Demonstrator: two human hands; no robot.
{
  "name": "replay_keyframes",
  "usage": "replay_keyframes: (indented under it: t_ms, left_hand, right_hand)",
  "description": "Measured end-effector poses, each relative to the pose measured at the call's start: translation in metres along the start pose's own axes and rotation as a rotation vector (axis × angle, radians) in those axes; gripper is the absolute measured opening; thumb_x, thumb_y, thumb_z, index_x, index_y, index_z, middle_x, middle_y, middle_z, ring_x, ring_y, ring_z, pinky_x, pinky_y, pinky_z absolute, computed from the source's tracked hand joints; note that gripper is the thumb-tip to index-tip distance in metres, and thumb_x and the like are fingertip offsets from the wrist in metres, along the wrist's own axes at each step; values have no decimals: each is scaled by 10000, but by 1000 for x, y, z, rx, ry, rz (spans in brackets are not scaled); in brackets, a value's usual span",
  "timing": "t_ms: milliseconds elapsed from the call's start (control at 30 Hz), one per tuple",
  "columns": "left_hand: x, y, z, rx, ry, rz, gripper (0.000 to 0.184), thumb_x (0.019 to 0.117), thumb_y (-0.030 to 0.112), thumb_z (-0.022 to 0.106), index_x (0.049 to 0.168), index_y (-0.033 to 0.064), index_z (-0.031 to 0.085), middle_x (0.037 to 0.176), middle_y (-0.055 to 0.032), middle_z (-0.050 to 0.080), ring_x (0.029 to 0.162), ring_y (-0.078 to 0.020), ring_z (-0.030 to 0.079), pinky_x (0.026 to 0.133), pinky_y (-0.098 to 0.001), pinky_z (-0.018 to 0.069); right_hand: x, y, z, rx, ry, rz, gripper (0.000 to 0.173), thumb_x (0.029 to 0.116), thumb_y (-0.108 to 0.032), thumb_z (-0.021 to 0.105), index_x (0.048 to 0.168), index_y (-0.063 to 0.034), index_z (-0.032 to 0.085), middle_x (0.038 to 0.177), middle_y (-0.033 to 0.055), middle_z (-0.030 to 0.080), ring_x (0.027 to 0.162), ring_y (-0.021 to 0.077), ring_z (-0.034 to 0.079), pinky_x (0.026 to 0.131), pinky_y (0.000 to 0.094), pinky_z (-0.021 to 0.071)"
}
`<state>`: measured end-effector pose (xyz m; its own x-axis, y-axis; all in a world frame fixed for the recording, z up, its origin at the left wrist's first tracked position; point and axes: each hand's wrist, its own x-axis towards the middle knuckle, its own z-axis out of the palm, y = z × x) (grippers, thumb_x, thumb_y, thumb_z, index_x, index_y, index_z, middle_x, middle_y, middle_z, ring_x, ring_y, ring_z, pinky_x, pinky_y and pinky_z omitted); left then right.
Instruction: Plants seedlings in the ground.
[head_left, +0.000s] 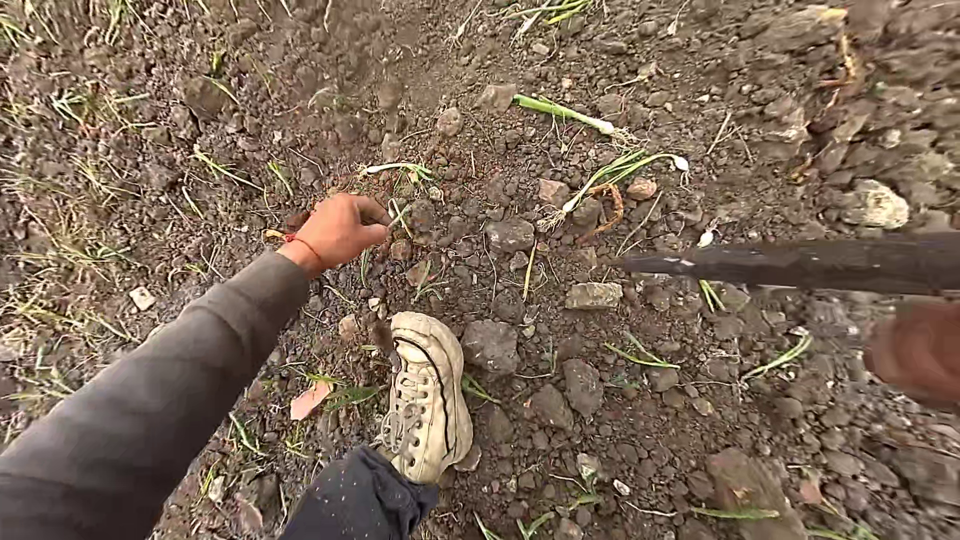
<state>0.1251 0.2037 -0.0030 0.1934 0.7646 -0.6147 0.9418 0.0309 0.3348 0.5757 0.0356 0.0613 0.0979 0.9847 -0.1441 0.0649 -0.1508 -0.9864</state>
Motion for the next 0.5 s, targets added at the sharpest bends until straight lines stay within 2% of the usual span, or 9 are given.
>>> replay_keyframes:
  t_ms: [33,100,133,200,233,300,400,433,500]
  left_hand:
    - [-3,3,4,-68,-1,31,143,959,215,728,1065,130,771,928,-55,763,834,-205,721,803,-530,583]
    - [-3,13,11,-176,6,83,115,958,203,740,1041,127,765,881,-30,754,773,-160,706,758,-461,594]
    - [-2,18,17,-204,9,100,117,951,205,742,1038,129,761,868,-20,755,757,-149,707,743,-446,598]
    - [3,30,31,-213,3,145,125,944,213,744,1047,143,741,887,-14,743,771,-145,700,740,-441,595]
    - [4,38,42,-187,-3,163,115,938,213,746,1032,147,739,896,-15,741,785,-154,701,746,-451,596]
    - [12,58,65,-10,-72,186,103,921,206,744,1007,154,765,969,-45,752,904,-227,717,825,-541,585]
    - [17,73,112,373,-387,65,196,928,252,744,1099,159,769,1107,-161,732,1075,-408,689,834,-700,541]
    - [18,72,115,406,-467,45,237,940,264,740,1157,171,759,1145,-168,723,1104,-415,677,852,-702,534]
    - [19,57,93,297,-494,110,318,955,237,734,1268,179,727,1179,-124,732,1122,-339,686,947,-631,534]
  right_hand:
    - [22,8,40,87,38,-125,338,939,-348,749,1179,-172,589,695,-93,582,463,30,482,410,207,460]
    - [60,33,125,16,42,-157,237,958,-293,706,1146,-186,611,683,-106,573,476,45,493,422,256,466]
    - [68,56,162,-87,6,-38,219,963,-277,692,1128,-142,644,687,-48,580,506,97,530,462,323,494]
    - [66,111,214,-189,-125,267,264,991,-277,674,1162,-76,674,812,90,660,694,230,644,660,504,556]
    - [55,130,225,-195,-151,350,275,999,-287,667,1161,-65,669,837,109,665,731,249,654,691,530,556]
    - [39,124,215,-215,-136,368,272,1007,-306,661,1186,-103,676,850,76,668,722,211,645,672,487,553]
    - [6,69,166,-226,-71,226,264,992,-357,671,1207,-204,686,736,-17,641,512,127,556,450,340,496]
    - [0,57,148,-191,-34,171,257,985,-369,679,1190,-213,679,704,-28,618,467,119,517,403,309,463]
    - [-3,56,121,-210,11,69,262,972,-381,686,1162,-203,657,715,-54,624,477,89,526,405,276,472]
